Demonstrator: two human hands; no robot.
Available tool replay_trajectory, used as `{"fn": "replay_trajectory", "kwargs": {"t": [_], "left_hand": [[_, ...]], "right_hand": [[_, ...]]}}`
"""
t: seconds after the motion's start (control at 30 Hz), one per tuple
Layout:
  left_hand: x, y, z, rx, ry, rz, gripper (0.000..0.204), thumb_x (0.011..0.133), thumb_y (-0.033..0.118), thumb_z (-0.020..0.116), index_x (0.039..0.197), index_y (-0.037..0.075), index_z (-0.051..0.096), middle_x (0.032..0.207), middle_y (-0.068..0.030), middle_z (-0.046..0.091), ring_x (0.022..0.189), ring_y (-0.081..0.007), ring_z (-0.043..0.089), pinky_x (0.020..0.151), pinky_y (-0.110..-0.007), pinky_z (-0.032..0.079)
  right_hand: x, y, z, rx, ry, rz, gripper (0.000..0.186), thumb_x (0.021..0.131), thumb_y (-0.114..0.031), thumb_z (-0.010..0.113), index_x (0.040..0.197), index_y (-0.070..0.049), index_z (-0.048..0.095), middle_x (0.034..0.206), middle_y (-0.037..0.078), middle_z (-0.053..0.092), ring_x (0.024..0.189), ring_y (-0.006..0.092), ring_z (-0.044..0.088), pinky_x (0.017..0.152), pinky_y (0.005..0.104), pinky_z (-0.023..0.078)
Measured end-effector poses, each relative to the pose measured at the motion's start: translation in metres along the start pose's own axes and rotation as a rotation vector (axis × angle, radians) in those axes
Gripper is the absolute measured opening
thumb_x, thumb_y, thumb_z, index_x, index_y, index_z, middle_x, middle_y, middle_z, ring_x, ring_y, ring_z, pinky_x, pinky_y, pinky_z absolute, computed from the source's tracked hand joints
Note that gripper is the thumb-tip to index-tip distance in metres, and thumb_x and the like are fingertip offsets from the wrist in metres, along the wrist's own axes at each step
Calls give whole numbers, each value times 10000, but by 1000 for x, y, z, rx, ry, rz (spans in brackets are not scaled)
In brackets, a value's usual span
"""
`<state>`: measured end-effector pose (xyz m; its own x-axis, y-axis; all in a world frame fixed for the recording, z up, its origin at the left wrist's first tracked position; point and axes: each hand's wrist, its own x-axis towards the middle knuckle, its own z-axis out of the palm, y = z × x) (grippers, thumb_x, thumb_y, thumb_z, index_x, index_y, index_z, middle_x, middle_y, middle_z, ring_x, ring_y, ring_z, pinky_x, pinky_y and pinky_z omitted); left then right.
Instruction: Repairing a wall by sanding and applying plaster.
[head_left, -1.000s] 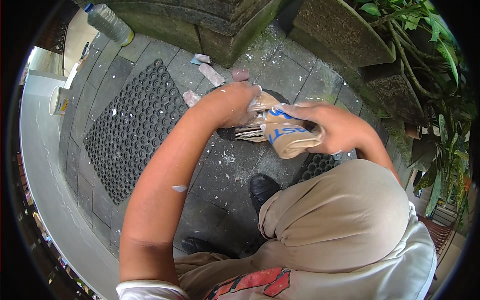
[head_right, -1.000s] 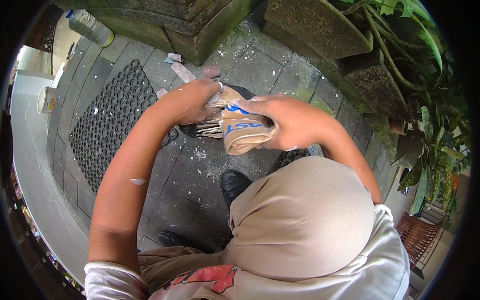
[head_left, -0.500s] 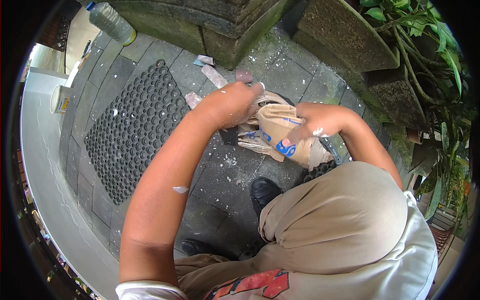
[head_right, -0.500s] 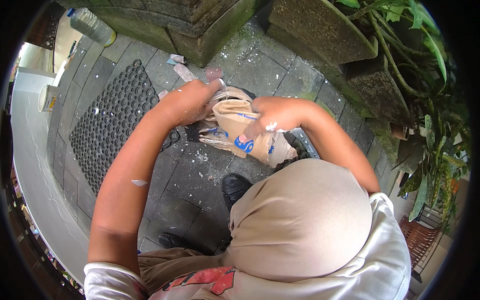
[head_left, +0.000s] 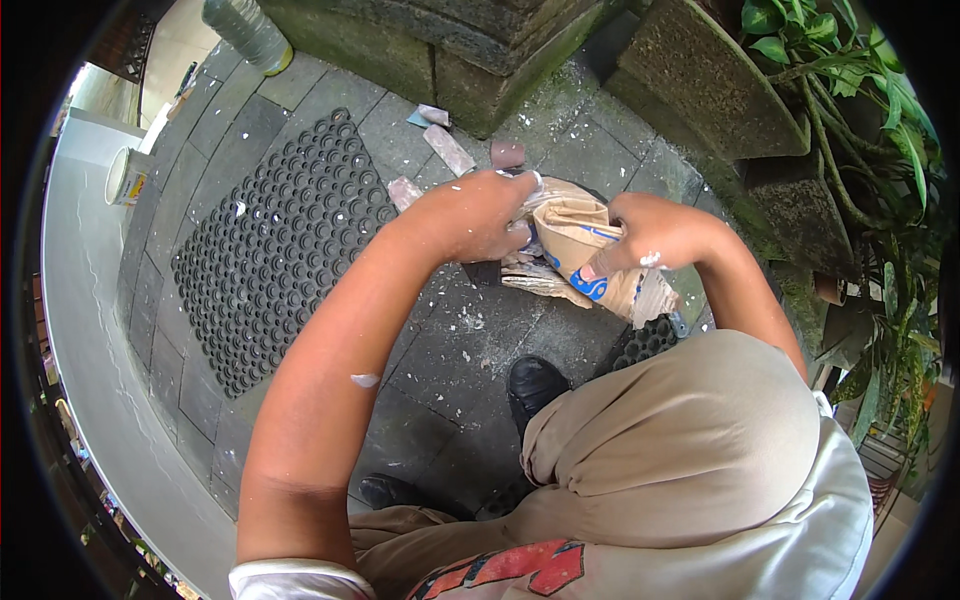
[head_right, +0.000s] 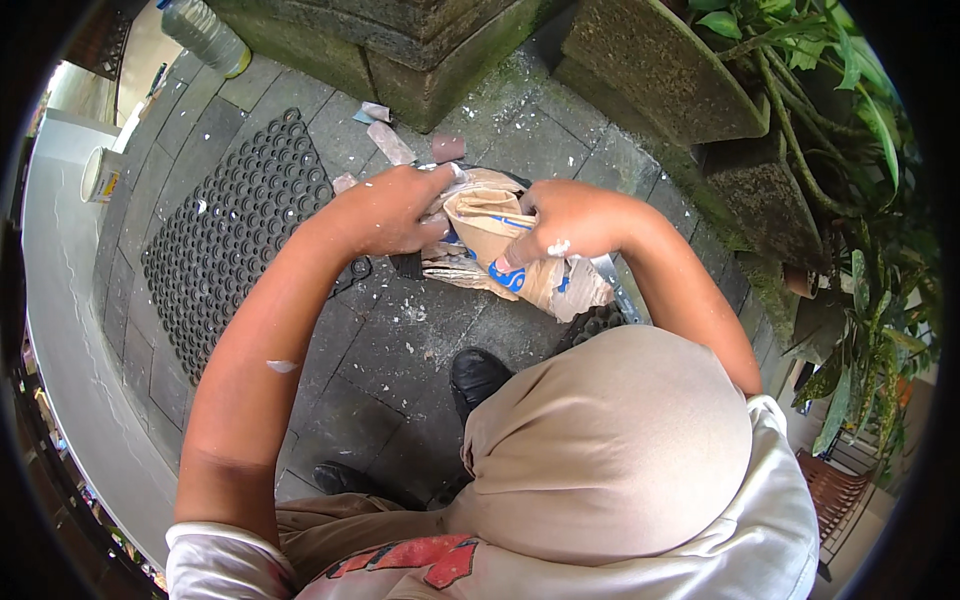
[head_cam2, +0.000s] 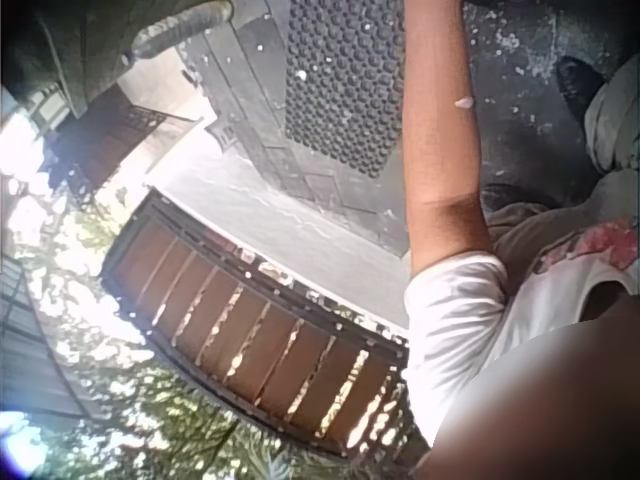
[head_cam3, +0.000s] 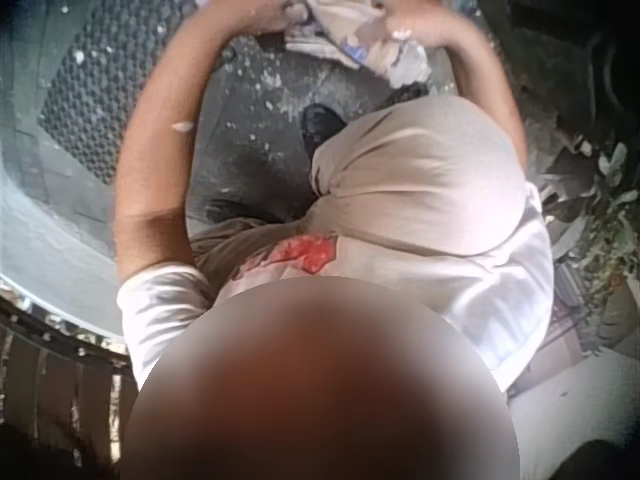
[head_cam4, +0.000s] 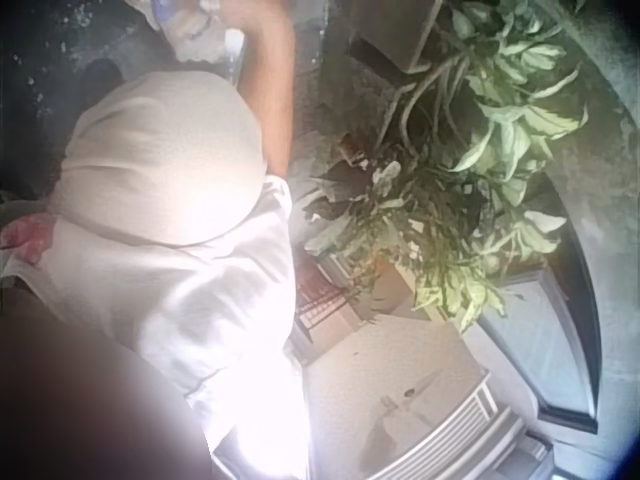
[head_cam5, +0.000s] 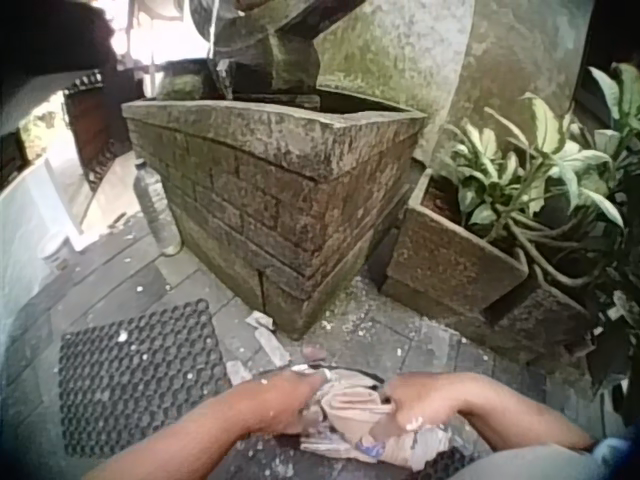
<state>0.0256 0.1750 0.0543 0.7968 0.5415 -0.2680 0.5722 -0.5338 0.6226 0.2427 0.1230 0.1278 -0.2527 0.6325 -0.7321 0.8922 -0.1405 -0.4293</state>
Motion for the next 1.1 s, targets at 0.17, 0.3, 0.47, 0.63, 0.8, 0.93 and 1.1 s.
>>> {"fn": "replay_trajectory", "kwargs": {"t": [0.17, 0.3, 0.47, 0.63, 0.8, 0.93, 1.1], "left_hand": [[-2, -4, -2, 69, -7, 28, 342, 855, 189, 626, 1121, -3, 528, 1034, -266, 641, 1021, -441, 613, 874, -502, 504], [5, -17, -2, 43, 94, 144, 350, 866, 215, 617, 1136, 10, 529, 930, -278, 649, 901, -465, 624, 798, -513, 502], [10, -24, -2, 35, 48, 140, 387, 877, 206, 595, 1214, 26, 537, 927, -284, 655, 869, -454, 639, 783, -496, 510], [9, -39, 4, -147, 144, 124, 390, 880, 210, 586, 1239, 59, 559, 947, -272, 666, 866, -426, 656, 775, -469, 519], [8, -24, -9, -123, 87, 24, 354, 871, 245, 601, 1161, 42, 602, 1085, -242, 645, 1021, -421, 619, 900, -475, 491], [-3, -40, -2, -229, 118, -30, 354, 880, 270, 608, 1157, 49, 616, 1027, -242, 670, 982, -421, 637, 872, -474, 502], [17, -36, -6, -230, 162, 53, 348, 871, 262, 615, 1144, 46, 621, 998, -249, 676, 965, -423, 642, 860, -467, 506]], "right_hand": [[-4, -34, 9, -248, -1, 29, 472, 697, -335, 771, 923, 74, 703, 864, 248, 695, 804, 362, 685, 751, 419, 528], [17, -61, 13, -494, -69, 53, 405, 728, -296, 743, 919, 58, 703, 894, 249, 695, 867, 388, 679, 806, 440, 539], [53, -64, 33, -772, -145, 49, 331, 742, -263, 732, 923, 14, 723, 913, 227, 704, 898, 369, 686, 815, 428, 554], [66, -41, 53, -708, 250, -74, 335, 772, -334, 742, 876, -16, 728, 873, 189, 708, 862, 332, 702, 767, 431, 563], [25, -38, 31, -489, 262, -34, 640, 733, -515, 767, 1081, 10, 648, 966, 211, 697, 904, 342, 687, 853, 431, 531], [-14, -10, 28, -324, 399, -264, 714, 737, -512, 754, 1238, -36, 576, 1222, 233, 601, 1215, 397, 508, 1032, 489, 412], [16, 19, 68, -393, 773, -410, 589, 869, -363, 658, 1329, -38, 485, 1451, 245, 380, 1387, 479, 239, 1150, 580, 220]]}}
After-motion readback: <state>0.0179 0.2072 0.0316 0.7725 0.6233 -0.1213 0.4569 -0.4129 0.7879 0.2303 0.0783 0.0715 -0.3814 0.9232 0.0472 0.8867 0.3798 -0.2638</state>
